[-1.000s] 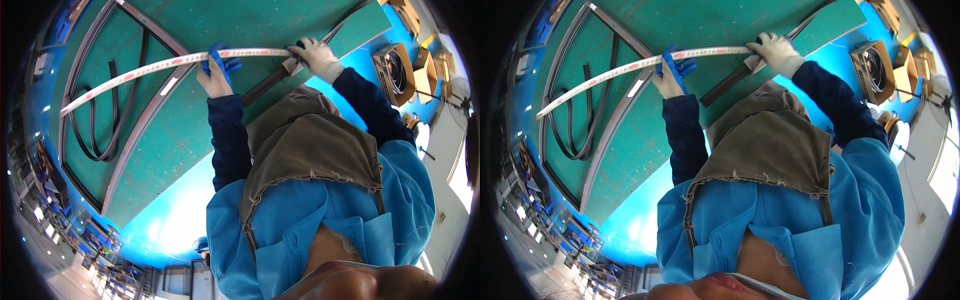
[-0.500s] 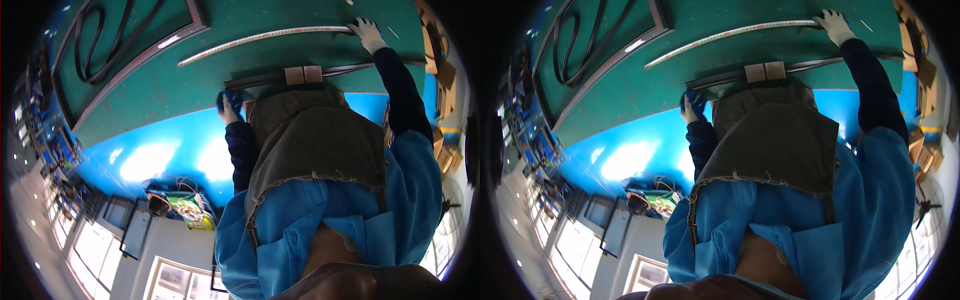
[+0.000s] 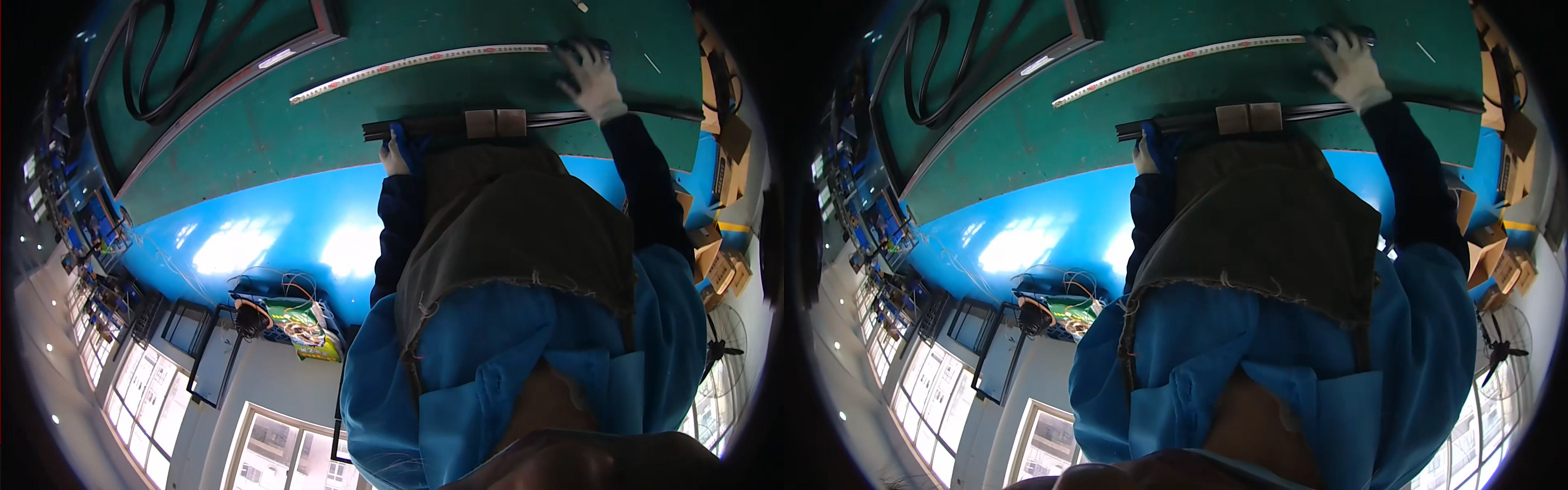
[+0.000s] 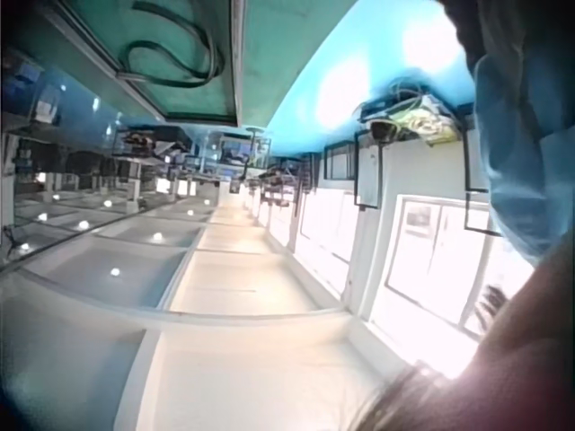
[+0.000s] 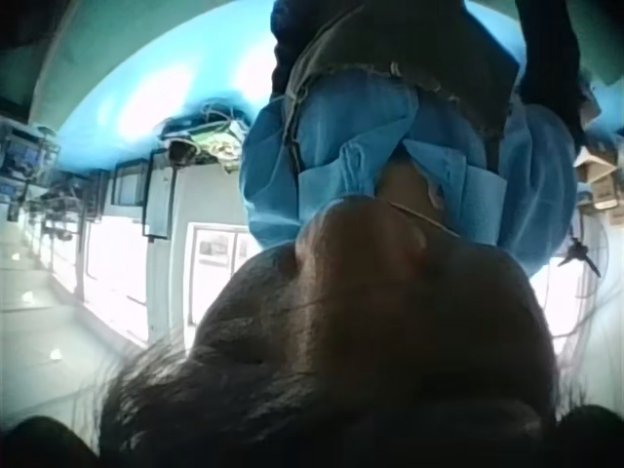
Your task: Measuring rubber gasket strips with a tape measure and installing them into a metal frame on a workbench.
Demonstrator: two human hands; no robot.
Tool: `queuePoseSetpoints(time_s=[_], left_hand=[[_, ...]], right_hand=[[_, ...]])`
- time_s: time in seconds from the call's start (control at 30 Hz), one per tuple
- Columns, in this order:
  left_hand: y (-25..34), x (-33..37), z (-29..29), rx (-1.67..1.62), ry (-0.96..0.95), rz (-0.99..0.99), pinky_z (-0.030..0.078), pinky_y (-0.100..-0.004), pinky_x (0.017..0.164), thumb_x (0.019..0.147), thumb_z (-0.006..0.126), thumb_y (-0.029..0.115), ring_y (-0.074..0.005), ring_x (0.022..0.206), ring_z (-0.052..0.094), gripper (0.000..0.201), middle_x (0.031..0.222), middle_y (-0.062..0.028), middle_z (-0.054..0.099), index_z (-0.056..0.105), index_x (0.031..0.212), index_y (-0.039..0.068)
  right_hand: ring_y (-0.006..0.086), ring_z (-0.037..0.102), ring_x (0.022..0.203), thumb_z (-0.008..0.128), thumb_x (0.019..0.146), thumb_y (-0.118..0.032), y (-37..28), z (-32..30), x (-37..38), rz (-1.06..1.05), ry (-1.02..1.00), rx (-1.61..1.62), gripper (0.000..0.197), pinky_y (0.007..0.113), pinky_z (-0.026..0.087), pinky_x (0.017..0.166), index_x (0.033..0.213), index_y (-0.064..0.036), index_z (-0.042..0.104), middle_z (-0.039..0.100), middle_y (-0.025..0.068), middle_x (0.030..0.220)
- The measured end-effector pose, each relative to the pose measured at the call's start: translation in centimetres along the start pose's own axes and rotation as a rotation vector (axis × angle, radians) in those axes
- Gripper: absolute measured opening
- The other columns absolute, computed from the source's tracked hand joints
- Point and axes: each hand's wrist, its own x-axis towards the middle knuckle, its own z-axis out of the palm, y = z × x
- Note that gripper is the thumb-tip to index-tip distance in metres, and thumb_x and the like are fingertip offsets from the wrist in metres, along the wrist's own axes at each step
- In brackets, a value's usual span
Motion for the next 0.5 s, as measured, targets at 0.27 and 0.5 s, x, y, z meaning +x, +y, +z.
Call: queuePoseSetpoints(time_s=[0.27, 0.5], left_hand=[[5.8, 0.3, 1.4, -0.449, 0.193, -0.209, 0.056, -0.0375, 0.062, 0.092, 0.048, 0.031, -0.0232, 0.076, 0.061, 0.041, 0.09, -0.0157, 0.057, 0.048, 0.108, -0.007], [5.8, 3.6, -3.8, -0.387, 0.523, -0.034, 0.055, -0.0395, 0.054, 0.088, 0.052, 0.019, -0.0262, 0.067, 0.062, 0.027, 0.08, -0.0146, 0.061, 0.058, 0.093, -0.006]], right_hand=[[0.0334, 0.044, 0.116, 0.069, 0.07, -0.026, -10.5, 3.7, -1.9, -0.246, -0.225, 0.264, 0.069, 0.042, 0.038, 0.098, 0.13, -0.0085, 0.039, 0.043, 0.0155, 0.127], [0.029, 0.051, 0.108, 0.052, 0.079, -0.011, -11.1, 3.9, -2.3, -0.241, -0.082, 0.139, 0.051, 0.038, 0.044, 0.091, 0.129, -0.0093, 0.041, 0.048, 0.0126, 0.12]])
